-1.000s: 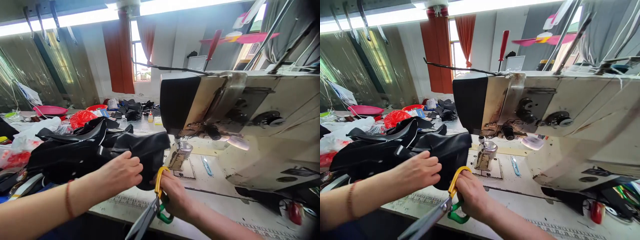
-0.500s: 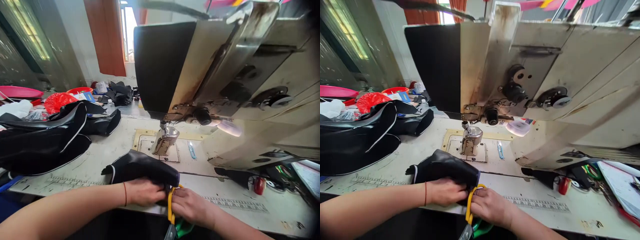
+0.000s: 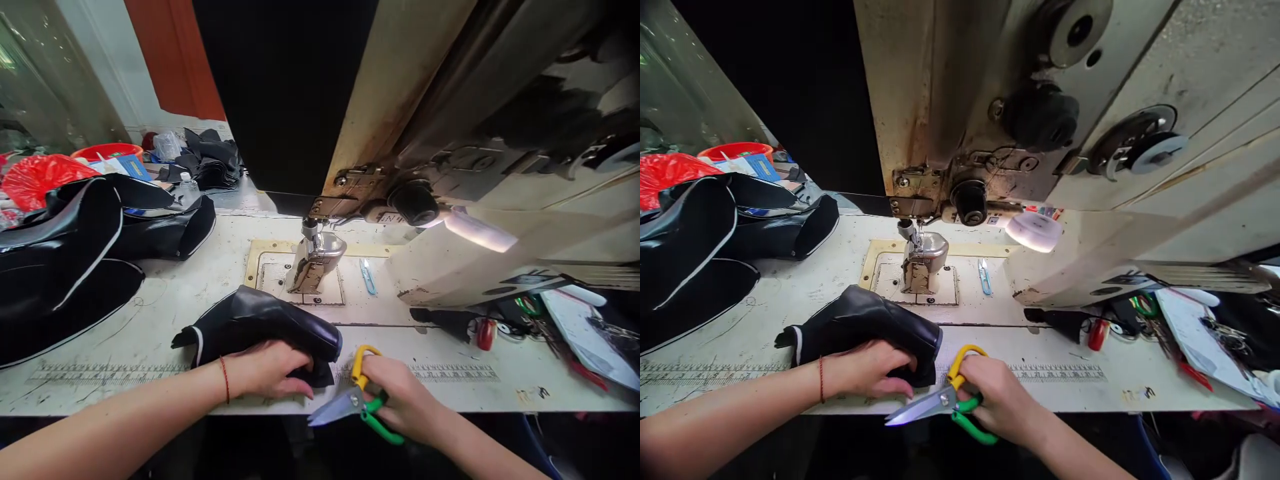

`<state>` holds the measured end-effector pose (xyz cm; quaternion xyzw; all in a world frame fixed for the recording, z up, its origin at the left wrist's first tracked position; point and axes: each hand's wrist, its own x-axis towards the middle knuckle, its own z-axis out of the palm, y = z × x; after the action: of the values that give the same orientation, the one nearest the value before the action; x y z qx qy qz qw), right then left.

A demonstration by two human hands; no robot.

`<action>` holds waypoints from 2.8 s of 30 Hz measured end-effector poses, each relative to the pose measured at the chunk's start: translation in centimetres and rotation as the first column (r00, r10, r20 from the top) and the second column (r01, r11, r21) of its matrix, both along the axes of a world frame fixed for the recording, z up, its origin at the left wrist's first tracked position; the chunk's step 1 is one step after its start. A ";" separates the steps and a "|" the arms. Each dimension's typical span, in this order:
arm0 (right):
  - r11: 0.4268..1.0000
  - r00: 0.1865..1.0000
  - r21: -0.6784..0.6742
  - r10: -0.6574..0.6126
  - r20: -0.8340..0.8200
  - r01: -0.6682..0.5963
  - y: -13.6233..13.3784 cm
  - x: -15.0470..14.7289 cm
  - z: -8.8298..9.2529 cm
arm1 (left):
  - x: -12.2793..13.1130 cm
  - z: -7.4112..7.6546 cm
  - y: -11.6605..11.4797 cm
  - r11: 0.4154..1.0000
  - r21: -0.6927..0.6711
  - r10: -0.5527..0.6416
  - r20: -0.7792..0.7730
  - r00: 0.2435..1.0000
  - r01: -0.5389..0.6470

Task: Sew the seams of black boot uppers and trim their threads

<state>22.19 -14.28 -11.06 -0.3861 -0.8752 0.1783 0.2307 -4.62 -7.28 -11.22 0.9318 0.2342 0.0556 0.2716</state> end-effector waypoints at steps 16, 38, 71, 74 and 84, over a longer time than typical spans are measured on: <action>0.983 0.821 -0.099 -0.072 0.566 0.155 1.2 2.5 3.7 | 0.0 0.4 -0.3 0.999 -0.032 0.028 0.139 0.990 -0.024; 0.994 0.781 0.111 -0.058 0.621 -0.014 2.3 1.3 2.9 | -0.3 -1.2 0.0 0.993 0.105 -0.056 0.099 0.993 0.045; 1.000 0.784 -0.005 -0.008 0.620 0.014 4.1 -5.1 1.1 | -5.2 3.4 -2.7 1.000 -0.014 0.022 0.480 0.877 -0.017; 1.000 0.820 -0.003 -0.012 0.573 0.017 4.3 -4.9 1.4 | -10.5 3.4 -4.6 0.862 0.264 0.169 0.654 0.738 -0.432; 1.000 0.910 0.001 -0.023 0.415 0.025 5.9 -5.6 3.1 | -12.3 -0.1 -5.6 0.584 0.706 0.286 0.284 0.915 -0.401</action>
<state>16.59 -8.40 -7.95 -0.4263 -0.8991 0.0911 0.0411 -16.96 -12.88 -11.34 0.8896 0.3463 0.2638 -0.1384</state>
